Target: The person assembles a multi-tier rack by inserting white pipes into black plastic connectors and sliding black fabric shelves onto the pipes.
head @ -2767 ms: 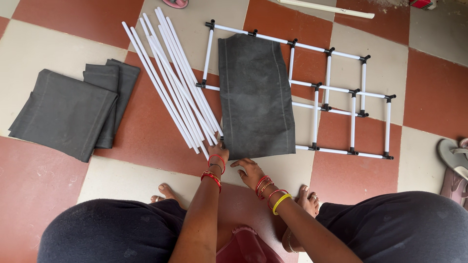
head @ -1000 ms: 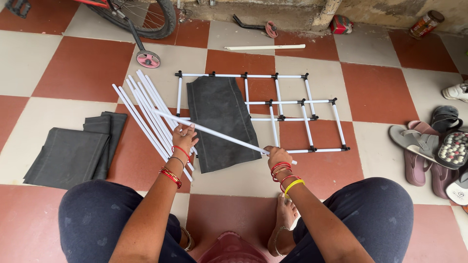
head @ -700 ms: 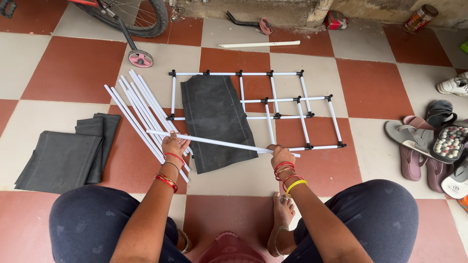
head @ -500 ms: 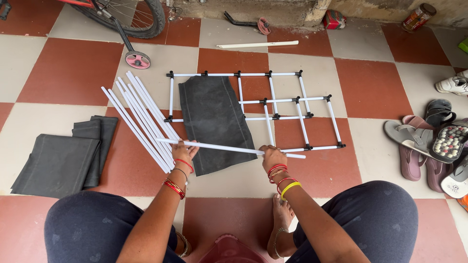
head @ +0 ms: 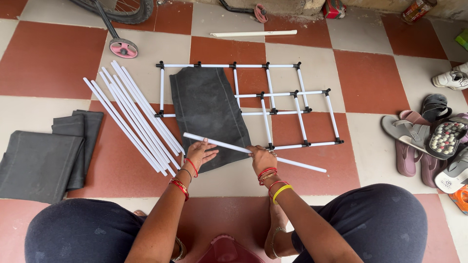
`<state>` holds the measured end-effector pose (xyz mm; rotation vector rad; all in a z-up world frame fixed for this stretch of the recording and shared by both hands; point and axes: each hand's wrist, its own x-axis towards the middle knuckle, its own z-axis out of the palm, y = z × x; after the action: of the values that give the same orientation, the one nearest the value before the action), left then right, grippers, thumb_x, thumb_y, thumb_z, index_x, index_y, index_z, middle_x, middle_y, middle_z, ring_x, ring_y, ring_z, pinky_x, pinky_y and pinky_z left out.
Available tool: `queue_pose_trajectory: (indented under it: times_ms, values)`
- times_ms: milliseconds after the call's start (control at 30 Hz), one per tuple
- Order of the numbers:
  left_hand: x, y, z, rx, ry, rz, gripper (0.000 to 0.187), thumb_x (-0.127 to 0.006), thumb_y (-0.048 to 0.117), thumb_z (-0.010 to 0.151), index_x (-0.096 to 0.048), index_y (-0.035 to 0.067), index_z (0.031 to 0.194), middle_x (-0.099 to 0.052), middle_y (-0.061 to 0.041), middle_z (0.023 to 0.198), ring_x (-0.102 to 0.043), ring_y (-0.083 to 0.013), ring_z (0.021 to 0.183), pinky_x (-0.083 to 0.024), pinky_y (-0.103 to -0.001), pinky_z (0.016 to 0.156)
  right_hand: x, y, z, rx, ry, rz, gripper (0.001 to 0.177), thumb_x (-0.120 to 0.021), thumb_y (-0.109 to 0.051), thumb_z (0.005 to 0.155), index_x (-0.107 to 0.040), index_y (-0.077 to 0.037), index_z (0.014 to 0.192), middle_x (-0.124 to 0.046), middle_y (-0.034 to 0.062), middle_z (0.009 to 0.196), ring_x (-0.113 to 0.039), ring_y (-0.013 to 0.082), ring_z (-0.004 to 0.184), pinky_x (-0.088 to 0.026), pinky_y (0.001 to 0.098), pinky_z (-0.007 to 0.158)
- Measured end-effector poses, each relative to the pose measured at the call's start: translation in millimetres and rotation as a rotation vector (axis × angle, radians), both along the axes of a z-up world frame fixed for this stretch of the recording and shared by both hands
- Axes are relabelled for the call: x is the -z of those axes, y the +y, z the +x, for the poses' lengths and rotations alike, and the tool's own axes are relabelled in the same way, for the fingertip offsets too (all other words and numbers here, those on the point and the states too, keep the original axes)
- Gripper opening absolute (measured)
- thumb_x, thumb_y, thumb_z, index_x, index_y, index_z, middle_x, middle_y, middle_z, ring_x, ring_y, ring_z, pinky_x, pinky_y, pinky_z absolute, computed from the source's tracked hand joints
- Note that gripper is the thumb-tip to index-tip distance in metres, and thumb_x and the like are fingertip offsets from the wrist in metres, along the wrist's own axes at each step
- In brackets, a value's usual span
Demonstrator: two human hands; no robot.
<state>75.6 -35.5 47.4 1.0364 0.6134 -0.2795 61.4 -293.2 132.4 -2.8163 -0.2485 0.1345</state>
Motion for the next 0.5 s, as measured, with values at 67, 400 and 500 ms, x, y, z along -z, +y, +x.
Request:
queue_pose_trajectory:
  times_ms: [67, 400, 500]
  values:
    - [8, 3, 1, 0.133, 0.016, 0.169, 0.037, -0.063, 0.037, 0.098, -0.062, 0.004, 0.115, -0.072, -0.015, 0.115, -0.074, -0.0302, 0.101, -0.064, -0.039, 0.088, 7, -14, 3, 0.049, -0.082, -0.027, 0.022, -0.063, -0.021, 0.094, -0.075, -0.027, 0.112, -0.074, 0.0009, 0.103, -0.072, 0.0293, 0.087, -0.056, 0.0469, 0.078]
    - [65, 52, -1, -0.083, 0.267, 0.773, 0.07, -0.079, 0.013, 0.088, -0.038, 0.006, 0.144, -0.054, -0.02, 0.142, -0.059, -0.0315, 0.123, -0.053, -0.038, 0.101, 34, -57, 1, 0.143, -0.02, -0.161, 0.02, -0.062, -0.021, 0.094, -0.075, -0.028, 0.108, -0.074, 0.001, 0.104, -0.072, 0.0304, 0.091, -0.053, 0.0487, 0.083]
    - [93, 58, 11, -0.093, 0.3, 0.696, 0.083, -0.08, 0.012, 0.088, -0.026, 0.007, 0.151, -0.043, -0.023, 0.151, -0.051, -0.0354, 0.135, -0.048, -0.039, 0.107, 30, -58, -2, 0.182, 0.068, -0.193, 0.02, -0.06, -0.021, 0.097, -0.075, -0.029, 0.108, -0.074, 0.0012, 0.098, -0.071, 0.0307, 0.09, -0.053, 0.0481, 0.085]
